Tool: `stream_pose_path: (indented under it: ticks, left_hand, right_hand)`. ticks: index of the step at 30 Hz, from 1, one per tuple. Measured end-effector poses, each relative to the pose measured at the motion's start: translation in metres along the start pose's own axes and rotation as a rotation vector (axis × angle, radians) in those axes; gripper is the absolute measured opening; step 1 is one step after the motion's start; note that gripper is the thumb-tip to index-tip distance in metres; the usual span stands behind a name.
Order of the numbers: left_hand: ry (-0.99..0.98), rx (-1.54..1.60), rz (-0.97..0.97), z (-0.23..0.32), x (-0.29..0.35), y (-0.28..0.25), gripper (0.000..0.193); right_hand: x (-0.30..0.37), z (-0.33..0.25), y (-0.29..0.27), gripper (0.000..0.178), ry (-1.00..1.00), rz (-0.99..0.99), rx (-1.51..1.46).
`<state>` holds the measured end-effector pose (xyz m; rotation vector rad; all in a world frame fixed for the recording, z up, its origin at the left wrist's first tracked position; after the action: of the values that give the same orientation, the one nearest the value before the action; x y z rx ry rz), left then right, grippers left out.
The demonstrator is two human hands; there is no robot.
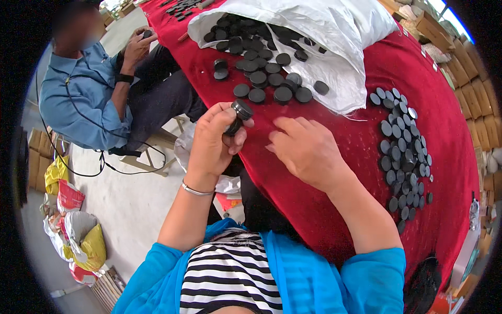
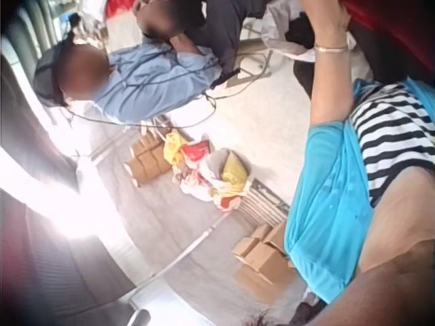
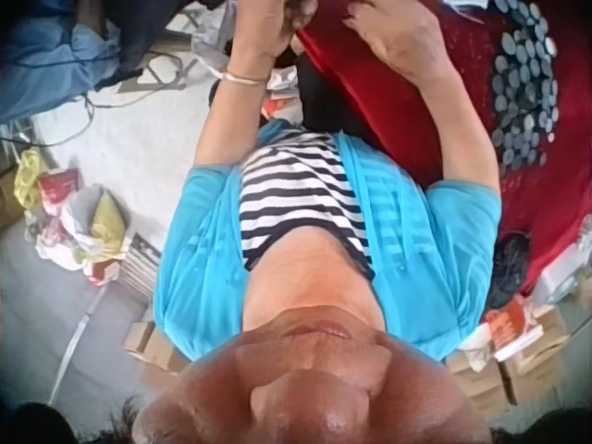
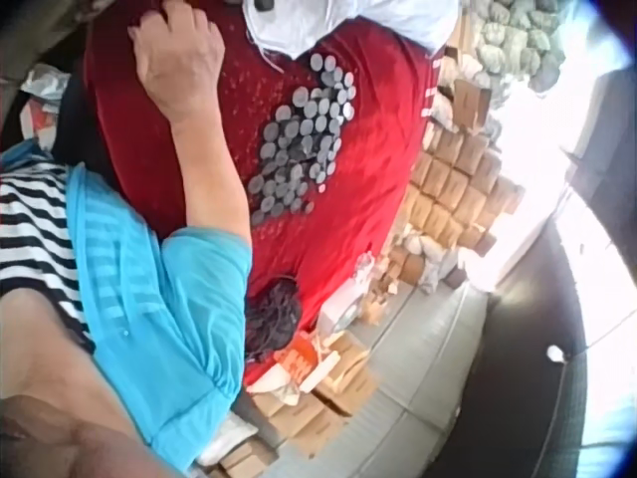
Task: Fitting together small black circular plastic components at a workshop table.
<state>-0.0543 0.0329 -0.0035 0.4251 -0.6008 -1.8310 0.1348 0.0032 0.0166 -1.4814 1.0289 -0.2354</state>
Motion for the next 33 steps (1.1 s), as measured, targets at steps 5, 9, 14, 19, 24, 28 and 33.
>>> stream_pose_path:
  ticks: [5, 9, 14, 19, 24, 28, 33]
  left_hand:
    - [-0.001, 0.034, -0.015, 0.004, 0.002, 0.001, 0.018]
    - [-0.016, 0.032, -0.019, 0.003, 0.003, 0.000, 0.019]
    - [-0.046, 0.013, -0.028, 0.000, 0.000, 0.002, 0.016]
    - [-0.087, -0.025, -0.044, -0.006, 0.002, 0.008, 0.014]
    - [-0.001, 0.015, 0.016, -0.007, 0.001, 0.002, 0.017]
    - [0.018, 0.016, -0.006, -0.002, 0.004, 0.006, 0.017]
    - [0.000, 0.015, -0.005, -0.004, 0.006, 0.005, 0.018]
  right_hand:
    - [0.003, 0.006, 0.005, 0.012, 0.085, 0.036, -0.103]
    - [0.004, 0.010, 0.007, 0.013, 0.081, 0.019, -0.144]
    - [-0.003, -0.001, 0.000, 0.032, 0.119, 0.170, -0.152]
    - [-0.004, -0.007, -0.002, 0.049, 0.023, 0.090, 0.000]
    - [0.002, -0.001, 0.002, 0.031, 0.021, 0.019, 0.042]
    - [0.003, 0.000, 0.006, 0.020, 0.068, -0.059, 0.016]
    - [0.003, 0.001, 0.007, 0.018, 0.037, -0.029, -0.012]
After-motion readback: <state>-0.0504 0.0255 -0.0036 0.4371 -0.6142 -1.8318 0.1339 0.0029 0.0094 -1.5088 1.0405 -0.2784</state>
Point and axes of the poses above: each hand's wrist, its own x-axis away from the middle knuckle, its own y-axis out of the palm, z = x × y, the point moved 1 cm from there along -x, towards the middle knuckle, and after that the axes turned 5 degrees about -z, right-handed, at the moved point
